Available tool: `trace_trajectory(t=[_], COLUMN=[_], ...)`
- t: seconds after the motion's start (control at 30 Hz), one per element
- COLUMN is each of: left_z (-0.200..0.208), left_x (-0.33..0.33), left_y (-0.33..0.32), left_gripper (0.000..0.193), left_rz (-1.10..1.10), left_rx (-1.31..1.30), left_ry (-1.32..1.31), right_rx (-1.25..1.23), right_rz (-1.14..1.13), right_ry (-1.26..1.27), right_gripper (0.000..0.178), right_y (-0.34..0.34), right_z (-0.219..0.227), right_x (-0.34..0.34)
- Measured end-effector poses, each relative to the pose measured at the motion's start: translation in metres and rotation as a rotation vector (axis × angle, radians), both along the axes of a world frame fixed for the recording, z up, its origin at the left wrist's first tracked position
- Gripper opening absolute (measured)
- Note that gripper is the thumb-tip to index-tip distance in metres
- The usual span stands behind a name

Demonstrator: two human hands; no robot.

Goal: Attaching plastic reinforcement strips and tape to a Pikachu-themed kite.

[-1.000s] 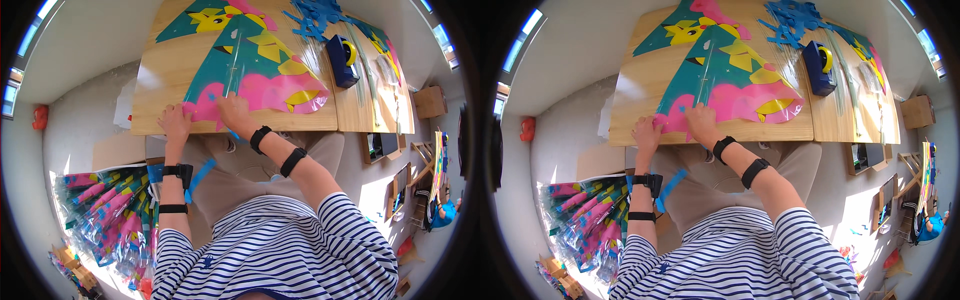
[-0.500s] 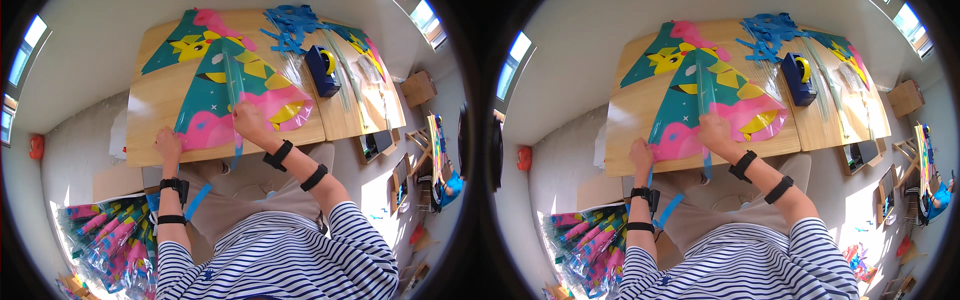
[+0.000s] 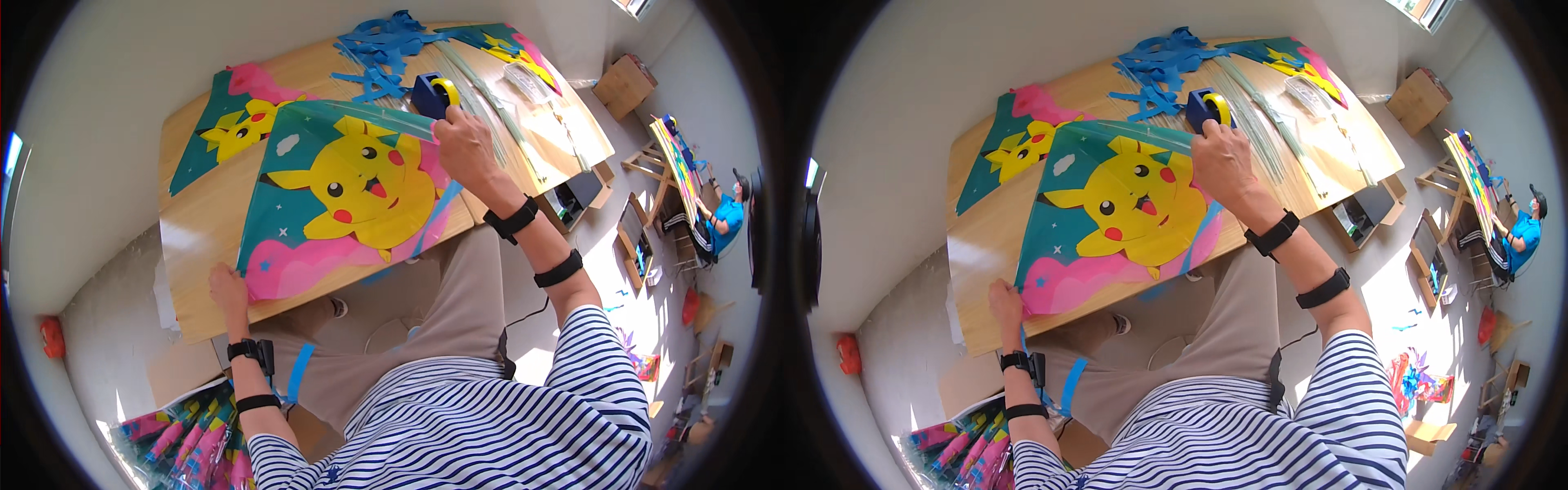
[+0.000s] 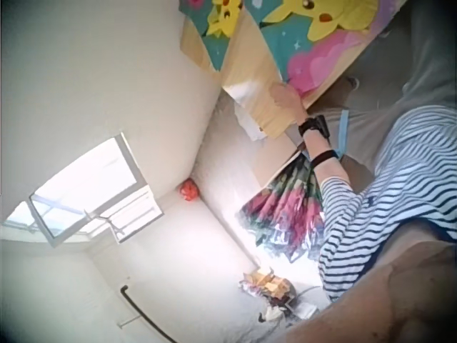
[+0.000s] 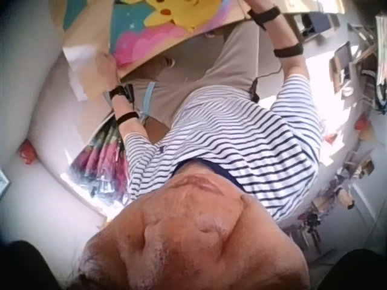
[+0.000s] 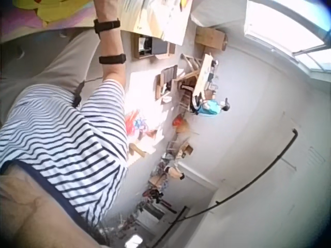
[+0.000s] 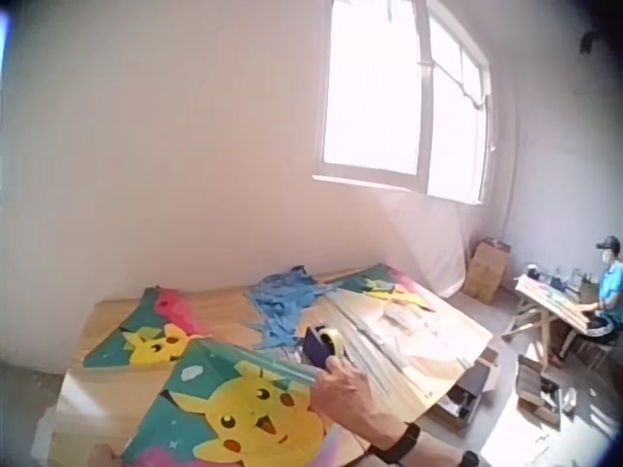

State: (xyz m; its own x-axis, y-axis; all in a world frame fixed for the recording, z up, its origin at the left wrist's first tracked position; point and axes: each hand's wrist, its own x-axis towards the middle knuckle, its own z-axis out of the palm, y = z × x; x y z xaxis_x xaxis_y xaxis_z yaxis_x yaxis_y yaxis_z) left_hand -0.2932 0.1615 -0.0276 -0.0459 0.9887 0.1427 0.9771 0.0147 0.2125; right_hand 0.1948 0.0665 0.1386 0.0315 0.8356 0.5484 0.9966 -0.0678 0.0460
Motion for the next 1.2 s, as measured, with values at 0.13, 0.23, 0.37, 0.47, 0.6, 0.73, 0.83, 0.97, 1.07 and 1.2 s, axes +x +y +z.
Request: trace_trajectory(t=[0.13,0.23,0.37,0.47,0.6,0.73,0.83,0.97,1.07,1.2], left_z=[0.04,0.058,0.076,0.08,0.066,0.052,0.046,0.03,0.018,0.036], left_x=[-0.015,-0.034,-0.043,-0.048,-0.071,-0.066,-0.069,-0.069,-0.068,-0.036], left_y=[0.012,0.038,0.065,0.071,0.099,0.126,0.137,0.146,0.147,0.115], left_gripper=[0.011,0.01,0.006,0.003,0.005,0.008,0.008,0.007,0.008,0.02], left_rz=[-0.001,0.036,0.078,0.086,0.045,0.067,0.078,0.066,0.056,-0.042], left_rx=[0.121,0.226,0.347,0.449,0.496,0.407,0.41,0.385,0.343,0.408], left_ry=[0.016,0.003,-0.077,-0.08,-0.067,-0.006,0.064,0.123,0.187,0.237], right_rx=[0.067,0.121,0.187,0.239,0.229,0.157,0.112,0.035,-0.009,-0.024], right_rz=[-0.047,-0.053,-0.083,-0.058,-0.087,-0.154,-0.174,-0.186,-0.206,-0.209], right_ry=[-0.032,0.005,0.034,0.066,0.066,0.058,0.037,0.031,0.029,-0.03], right_gripper=[0.003,0.002,0.003,0.004,0.004,0.004,0.004,0.006,0.006,0.005], right_y=[-0.007,-0.006,-0.001,0.0,0.01,0.021,0.031,0.031,0.028,0.035], right_z=[0.002,0.003,-0.008,-0.017,-0.038,-0.068,-0.088,-0.103,-0.104,-0.07], right_x=[0.031,0.045,0.054,0.054,0.053,0.053,0.055,0.057,0.057,0.046])
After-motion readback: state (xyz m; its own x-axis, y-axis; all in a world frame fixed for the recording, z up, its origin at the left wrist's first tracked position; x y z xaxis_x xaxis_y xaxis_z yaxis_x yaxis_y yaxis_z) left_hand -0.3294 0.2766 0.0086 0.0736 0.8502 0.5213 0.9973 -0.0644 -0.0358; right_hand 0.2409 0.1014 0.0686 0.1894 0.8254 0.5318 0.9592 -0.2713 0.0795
